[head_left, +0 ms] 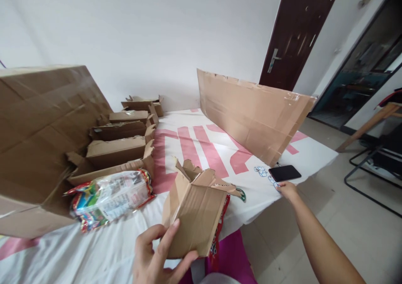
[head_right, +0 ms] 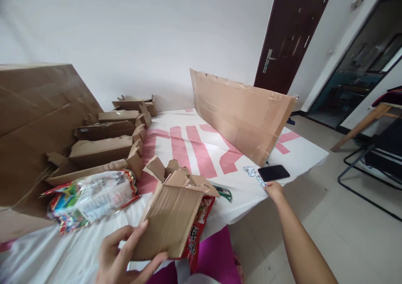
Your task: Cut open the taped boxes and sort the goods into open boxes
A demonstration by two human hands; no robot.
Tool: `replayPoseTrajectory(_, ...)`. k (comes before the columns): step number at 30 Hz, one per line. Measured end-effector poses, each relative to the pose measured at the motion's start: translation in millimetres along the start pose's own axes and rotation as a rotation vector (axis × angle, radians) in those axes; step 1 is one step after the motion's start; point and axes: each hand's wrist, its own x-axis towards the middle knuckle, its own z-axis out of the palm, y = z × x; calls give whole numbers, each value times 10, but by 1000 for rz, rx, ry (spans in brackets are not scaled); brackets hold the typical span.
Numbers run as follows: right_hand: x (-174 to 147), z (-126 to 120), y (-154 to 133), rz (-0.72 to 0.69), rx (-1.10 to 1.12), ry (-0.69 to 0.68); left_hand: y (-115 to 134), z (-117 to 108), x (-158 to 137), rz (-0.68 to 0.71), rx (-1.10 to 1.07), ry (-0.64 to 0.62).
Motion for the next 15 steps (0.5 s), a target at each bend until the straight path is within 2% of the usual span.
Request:
replayPoseTrajectory(5, -20, -34, -62, 113, -34, -116, 6, -3, -14, -2, -4, -1)
replayPoseTrajectory(15, -34, -177, -277, 137, 51, -106, 0, -6, -17, 10, -8, -4)
